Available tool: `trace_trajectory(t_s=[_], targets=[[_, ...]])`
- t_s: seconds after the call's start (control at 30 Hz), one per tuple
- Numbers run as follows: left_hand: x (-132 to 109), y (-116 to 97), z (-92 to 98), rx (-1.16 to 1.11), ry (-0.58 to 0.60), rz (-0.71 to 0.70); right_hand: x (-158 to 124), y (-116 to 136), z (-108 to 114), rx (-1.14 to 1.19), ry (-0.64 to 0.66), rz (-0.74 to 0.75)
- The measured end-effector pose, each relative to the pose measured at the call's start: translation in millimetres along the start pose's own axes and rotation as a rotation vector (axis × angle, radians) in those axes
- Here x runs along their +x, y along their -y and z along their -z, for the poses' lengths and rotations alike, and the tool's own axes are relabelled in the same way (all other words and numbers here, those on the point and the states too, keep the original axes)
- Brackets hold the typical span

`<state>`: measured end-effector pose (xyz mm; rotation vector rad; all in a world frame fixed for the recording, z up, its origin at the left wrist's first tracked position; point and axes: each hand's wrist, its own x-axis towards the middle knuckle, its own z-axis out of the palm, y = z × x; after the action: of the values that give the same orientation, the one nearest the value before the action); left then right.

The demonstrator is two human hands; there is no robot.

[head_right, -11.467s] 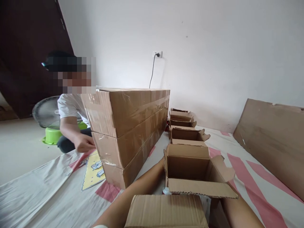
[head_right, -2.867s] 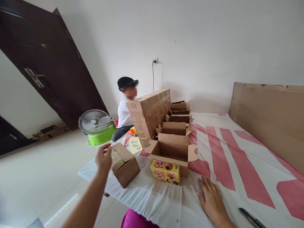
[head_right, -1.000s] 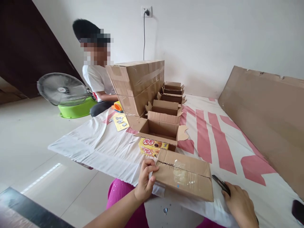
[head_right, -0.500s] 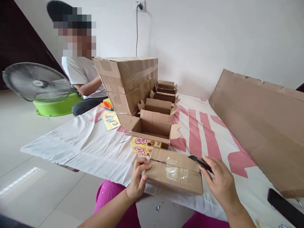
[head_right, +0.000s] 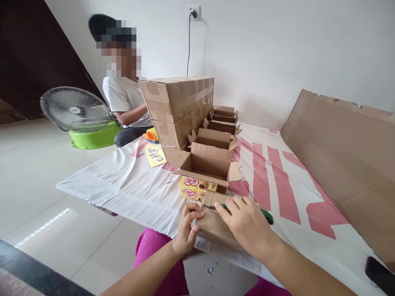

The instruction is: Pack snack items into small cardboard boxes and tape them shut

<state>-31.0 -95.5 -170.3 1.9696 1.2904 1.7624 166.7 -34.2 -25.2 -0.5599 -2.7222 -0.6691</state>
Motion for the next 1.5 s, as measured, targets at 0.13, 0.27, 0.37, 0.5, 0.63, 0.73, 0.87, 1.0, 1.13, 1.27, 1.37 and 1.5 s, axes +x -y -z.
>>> trace_trajectory(t_s=[0.13, 0.27, 0.37, 0.5, 0.63, 0.73, 0.87, 1.0, 1.13, 1.27, 1.37, 1.5], targets=[[0.3, 0.6, 0.5, 0.015, 0.017, -0.012, -13.2, -10.0, 7.7, -0.047, 0.051, 0.012], [0.3, 2.1, 0.5, 0.012, 0.029, -0.026, -37.6, -21.8, 18.8, -0.082, 0.096, -0.015], [-0.8, 3.7, -0.1, 0.007, 0.023, -0.03, -51.4, -28.0, 25.4, -0.101, 0.101, -0.029], [-1.4, 4.6, -2.3, 0.01, 0.01, -0.039, -54.0, -28.6, 27.9, -0.088, 0.044, -0.064], [-0.3, 4.3, -2.8, 0.027, -0.002, -0.039, -41.9, -21.8, 22.3, -0.056, 0.013, -0.074], [-0.5, 4.4, -0.2, 0.044, 0.02, -0.039, -32.1, -16.2, 13.9, -0.047, 0.025, -0.042], [-2.0, 4.5, 3.5, 0.059, 0.047, -0.04, -28.6, -12.4, 6.0, -0.065, 0.053, -0.016], [-3.1, 5.1, 3.0, 0.062, 0.067, -0.042, -35.4, -13.4, 11.1, -0.106, 0.094, -0.041], [-3.0, 6.9, 1.2, 0.063, 0.05, -0.047, -42.1, -17.4, 23.0, -0.131, 0.122, -0.037], [-2.1, 7.4, 0.4, 0.061, 0.036, -0.052, -40.8, -19.2, 26.7, -0.121, 0.095, -0.052], [-1.7, 7.0, 0.3, 0.069, 0.028, -0.058, -34.5, -16.3, 19.6, -0.126, 0.047, -0.053], [-1.9, 6.1, 1.0, 0.093, 0.027, -0.063, -29.0, -11.3, 6.9, -0.105, 0.043, -0.027]])
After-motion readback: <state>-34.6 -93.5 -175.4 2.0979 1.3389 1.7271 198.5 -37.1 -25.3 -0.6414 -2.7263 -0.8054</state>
